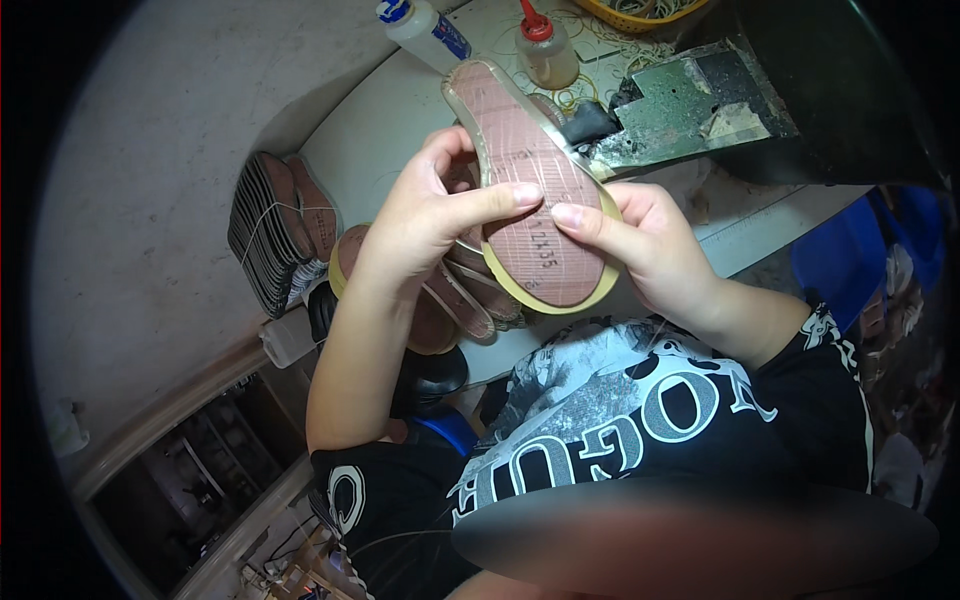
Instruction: Applying adhesive and joining components to assemble shoes at a workbench.
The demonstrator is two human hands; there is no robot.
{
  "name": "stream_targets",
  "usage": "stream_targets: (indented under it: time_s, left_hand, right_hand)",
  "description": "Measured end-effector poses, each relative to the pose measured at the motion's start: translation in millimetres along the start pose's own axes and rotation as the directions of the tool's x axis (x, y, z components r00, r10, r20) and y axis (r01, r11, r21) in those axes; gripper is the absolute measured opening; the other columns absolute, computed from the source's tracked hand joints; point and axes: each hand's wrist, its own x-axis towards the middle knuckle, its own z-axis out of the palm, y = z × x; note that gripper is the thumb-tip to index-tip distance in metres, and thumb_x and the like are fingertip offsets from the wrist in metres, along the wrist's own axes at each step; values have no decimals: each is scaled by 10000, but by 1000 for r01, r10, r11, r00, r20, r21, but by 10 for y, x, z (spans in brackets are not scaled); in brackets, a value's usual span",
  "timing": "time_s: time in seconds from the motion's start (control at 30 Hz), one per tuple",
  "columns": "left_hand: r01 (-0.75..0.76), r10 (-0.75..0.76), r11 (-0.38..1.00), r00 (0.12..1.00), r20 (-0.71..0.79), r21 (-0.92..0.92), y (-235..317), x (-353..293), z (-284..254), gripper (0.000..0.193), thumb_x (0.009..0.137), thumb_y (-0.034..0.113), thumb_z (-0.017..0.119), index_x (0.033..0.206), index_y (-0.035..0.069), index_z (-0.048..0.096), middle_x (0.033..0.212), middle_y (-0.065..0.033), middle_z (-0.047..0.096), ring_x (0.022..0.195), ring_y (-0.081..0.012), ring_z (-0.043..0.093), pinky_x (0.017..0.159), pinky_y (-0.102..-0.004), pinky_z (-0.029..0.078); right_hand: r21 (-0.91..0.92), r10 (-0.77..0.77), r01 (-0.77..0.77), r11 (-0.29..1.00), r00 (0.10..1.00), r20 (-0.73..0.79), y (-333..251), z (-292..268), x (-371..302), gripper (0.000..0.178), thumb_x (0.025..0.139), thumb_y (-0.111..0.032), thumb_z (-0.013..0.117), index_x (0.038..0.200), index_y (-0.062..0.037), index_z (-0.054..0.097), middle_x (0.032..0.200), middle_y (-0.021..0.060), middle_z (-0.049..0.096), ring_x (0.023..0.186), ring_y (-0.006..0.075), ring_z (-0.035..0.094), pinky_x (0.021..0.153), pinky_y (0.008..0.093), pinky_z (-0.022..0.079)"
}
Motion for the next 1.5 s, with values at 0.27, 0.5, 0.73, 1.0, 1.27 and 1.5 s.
stream_targets:
  time_s: [0.27,0.5,0.73,1.0,1.27,1.5]
  left_hand:
    - [55,-54,997,998,-29,56,52,43,-27,611,705,212,814,1138,-96,513,1064,-189,597,942,-206,606,860,-293,477]
    - [-290,249,838,957,150,461,180,342,-259,815,655,242,842,1288,-92,452,1234,-208,539,1179,-261,497,1020,-332,369]
    - [-302,57,767,911,408,567,375,435,-273,435,727,286,790,1020,28,599,917,-23,607,902,-123,546,837,-274,437]
    - [-100,12,735,991,135,670,278,119,-209,370,774,318,768,855,16,570,740,13,552,699,-68,500,636,-229,426]
    - [20,24,715,998,-53,699,101,-76,-99,335,828,311,734,815,5,598,656,-7,586,583,-41,504,505,-191,385]
    - [156,-154,912,987,-37,380,-27,-62,59,413,869,395,669,840,-17,663,678,-44,642,516,-84,578,453,-215,458]
  right_hand:
    - [-44,278,-277,960,960,24,-31,94,-180,284,916,-168,598,1096,52,595,929,133,672,787,170,682,673,251,568]
    - [50,158,-158,986,987,-6,-75,147,-90,279,927,-192,588,1053,56,613,890,145,682,760,176,693,683,245,557]
    - [86,120,-112,990,988,-94,-58,170,-78,310,951,-207,533,1103,56,592,917,164,685,756,192,697,685,259,570]
    - [136,113,-100,986,989,-93,-99,124,-41,386,956,-309,540,1048,55,633,924,148,695,771,166,697,671,230,559]
    - [24,62,-61,998,997,-37,11,-9,75,358,949,-315,544,930,23,660,859,102,696,714,105,668,660,207,546]
    - [-132,1,12,991,995,97,8,16,-33,250,904,-180,625,1072,2,585,882,45,676,724,55,619,646,194,498]
